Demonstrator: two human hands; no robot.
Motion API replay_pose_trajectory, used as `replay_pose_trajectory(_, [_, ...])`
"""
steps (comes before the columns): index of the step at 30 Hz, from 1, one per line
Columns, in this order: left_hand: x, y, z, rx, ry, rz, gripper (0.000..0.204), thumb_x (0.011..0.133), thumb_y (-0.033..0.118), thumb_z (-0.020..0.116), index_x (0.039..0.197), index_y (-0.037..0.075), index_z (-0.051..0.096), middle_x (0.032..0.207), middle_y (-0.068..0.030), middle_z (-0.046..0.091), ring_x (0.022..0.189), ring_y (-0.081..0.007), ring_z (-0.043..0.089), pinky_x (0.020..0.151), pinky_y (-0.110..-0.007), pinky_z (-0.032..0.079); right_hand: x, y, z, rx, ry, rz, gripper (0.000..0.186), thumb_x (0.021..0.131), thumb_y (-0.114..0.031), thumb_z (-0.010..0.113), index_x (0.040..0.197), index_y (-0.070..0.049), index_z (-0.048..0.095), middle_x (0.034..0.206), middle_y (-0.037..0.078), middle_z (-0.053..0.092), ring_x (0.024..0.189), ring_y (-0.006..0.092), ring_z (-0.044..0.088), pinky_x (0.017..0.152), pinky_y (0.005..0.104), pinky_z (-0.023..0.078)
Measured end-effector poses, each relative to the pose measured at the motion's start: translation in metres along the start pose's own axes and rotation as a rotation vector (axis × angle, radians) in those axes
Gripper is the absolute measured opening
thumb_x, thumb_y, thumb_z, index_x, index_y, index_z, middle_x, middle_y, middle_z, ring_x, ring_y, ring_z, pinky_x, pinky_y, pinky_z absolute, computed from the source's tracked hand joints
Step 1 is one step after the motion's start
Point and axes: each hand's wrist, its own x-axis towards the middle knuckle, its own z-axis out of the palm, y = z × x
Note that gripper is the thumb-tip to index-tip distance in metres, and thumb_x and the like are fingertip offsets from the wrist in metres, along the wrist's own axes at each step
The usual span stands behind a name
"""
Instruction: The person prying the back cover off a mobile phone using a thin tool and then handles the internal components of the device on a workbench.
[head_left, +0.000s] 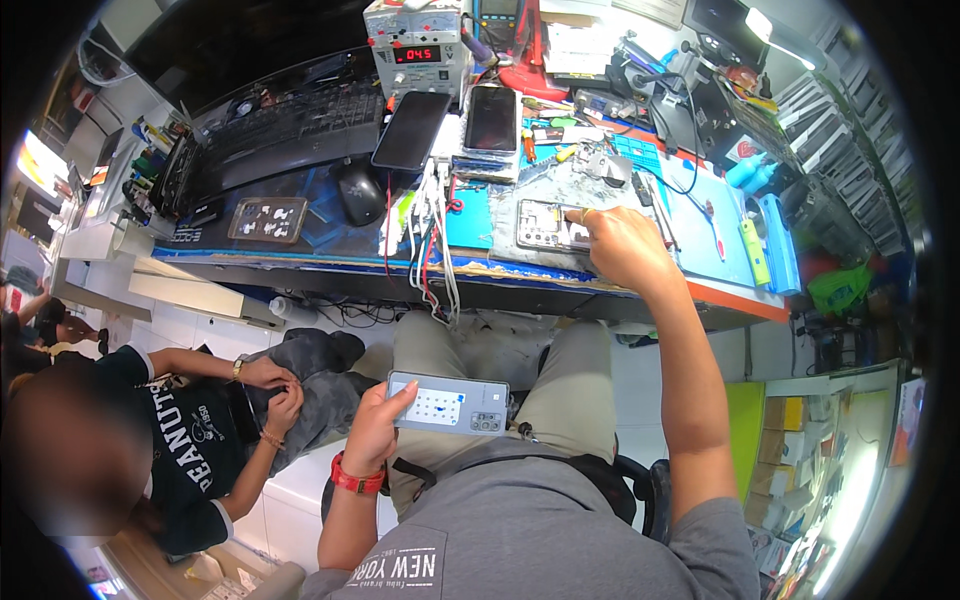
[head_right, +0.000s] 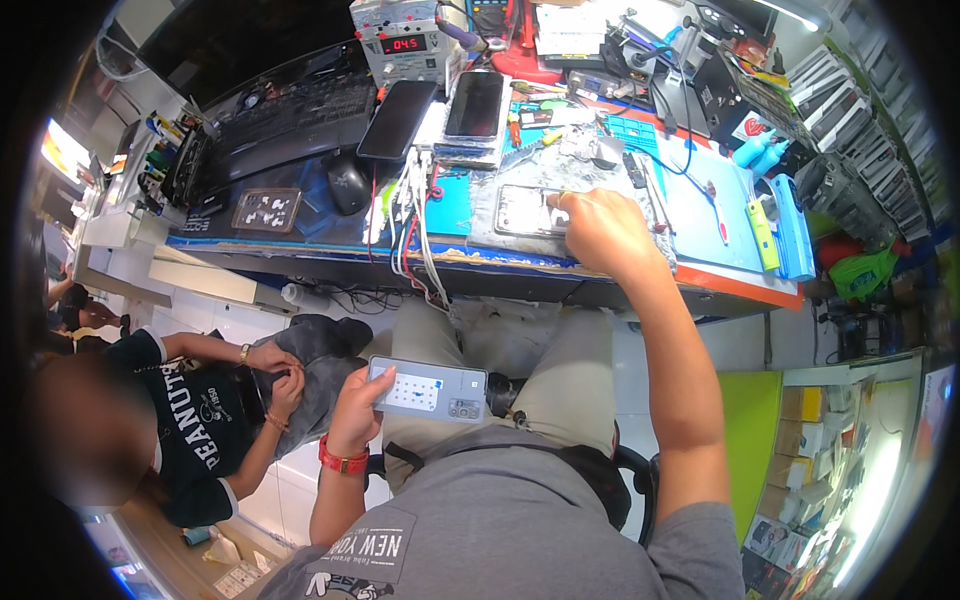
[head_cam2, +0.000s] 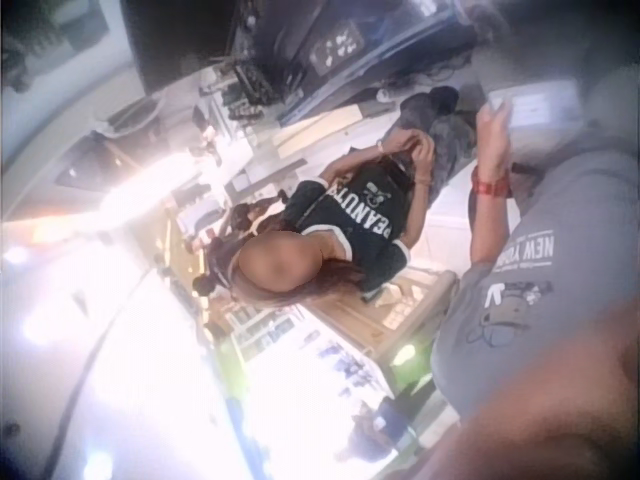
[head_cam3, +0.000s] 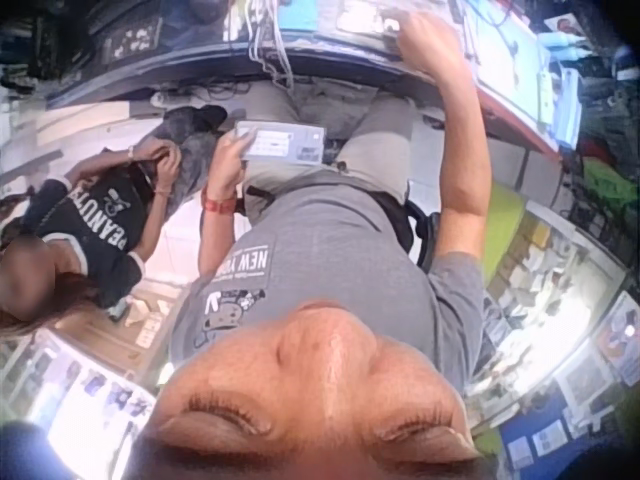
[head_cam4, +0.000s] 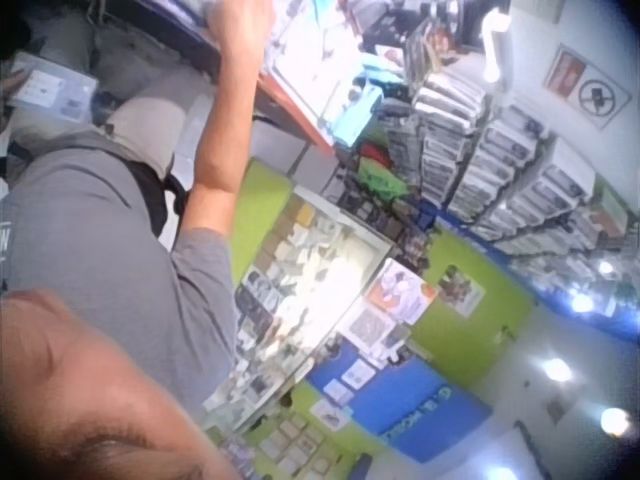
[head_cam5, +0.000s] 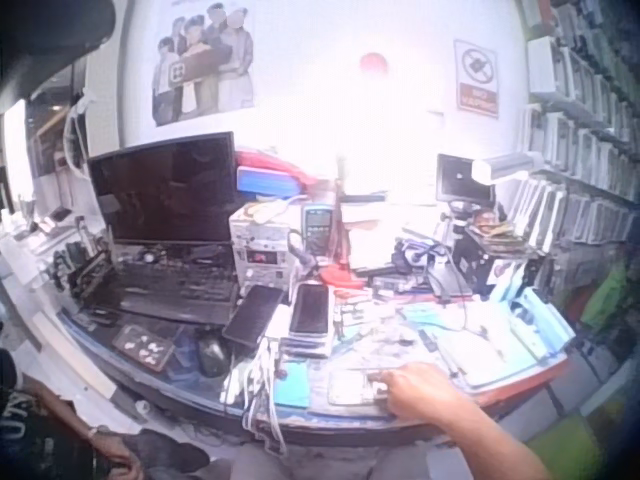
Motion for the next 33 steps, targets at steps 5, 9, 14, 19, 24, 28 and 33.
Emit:
replay_pose_trajectory(5, [0.004,-0.003,-0.003,-0.013,-0.028,0.006,0.028,0.106,0.020,0.064,0.115,-0.006,0.070,0.105,-0.0077,0.076,0.091,-0.0117,0.070,0.084,-0.028,0.053,-0.021,0.023,-0.002,0.010,-0.007,0.124,0.045,0.090,-0.004,0.050,0.126,-0.011,0.076,0.098,0.025,0.074,0.093,0.0412,0.070,0.086,0.0511,0.052])
replay_pose_trajectory(9, [0.005,-0.002,-0.001,-0.017,-0.009,0.009,0.026,0.104,0.017,0.063,0.116,-0.005,0.069,0.105,-0.0099,0.076,0.091,-0.0161,0.073,0.085,-0.031,0.056,-0.029,0.028,-0.002,0.011,0.006,0.218,0.046,0.090,-0.004,0.049,0.126,-0.011,0.075,0.098,0.026,0.073,0.093,0.0419,0.070,0.087,0.0505,0.053])
replay_pose_trajectory(14, [0.006,-0.005,0.000,-0.014,-0.028,-0.008,0.026,0.104,0.018,0.064,0.115,-0.005,0.069,0.105,-0.0096,0.076,0.090,-0.0159,0.073,0.085,-0.031,0.056,-0.018,0.009,0.003,0.009,0.020,0.126,0.048,0.088,-0.002,0.050,0.129,-0.011,0.074,0.097,0.026,0.073,0.092,0.0416,0.070,0.085,0.0508,0.053])
replay_pose_trajectory(19, [0.000,-0.006,0.000,-0.013,-0.017,0.003,0.025,0.104,0.018,0.064,0.115,-0.004,0.069,0.104,-0.0093,0.076,0.090,-0.0158,0.073,0.085,-0.030,0.056,-0.001,-0.010,0.008,0.029,0.000,0.029,0.047,0.088,-0.002,0.053,0.128,-0.011,0.074,0.096,0.025,0.074,0.091,0.0411,0.070,0.083,0.0519,0.053])
replay_pose_trajectory(24, [-0.004,0.000,0.000,-0.031,0.000,0.020,0.025,0.104,0.018,0.065,0.115,-0.004,0.069,0.104,-0.0091,0.076,0.091,-0.0159,0.073,0.084,-0.030,0.056,-0.010,0.006,0.009,0.032,0.027,0.086,0.042,0.092,-0.004,0.053,0.128,-0.011,0.074,0.098,0.026,0.073,0.094,0.0421,0.070,0.083,0.0527,0.052])
replay_pose_trajectory(28, [0.000,0.008,0.005,-0.008,-0.001,0.013,0.027,0.105,0.018,0.065,0.115,-0.006,0.069,0.107,-0.0075,0.076,0.093,-0.0118,0.071,0.085,-0.028,0.054,-0.046,0.016,0.008,0.243,0.280,0.163,0.029,0.093,-0.006,0.057,0.118,-0.006,0.073,0.091,0.024,0.073,0.085,0.0387,0.070,0.080,0.0464,0.053])
replay_pose_trajectory(33, [0.010,0.015,0.016,0.008,-0.076,0.015,0.027,0.105,0.019,0.065,0.116,-0.005,0.070,0.105,-0.0075,0.075,0.092,-0.0109,0.070,0.085,-0.027,0.054,-0.110,-0.027,0.033,0.865,0.009,0.069,0.022,0.104,-0.017,0.065,0.106,0.004,0.070,0.080,0.009,0.069,0.077,0.0138,0.061,0.073,0.0331,0.051])
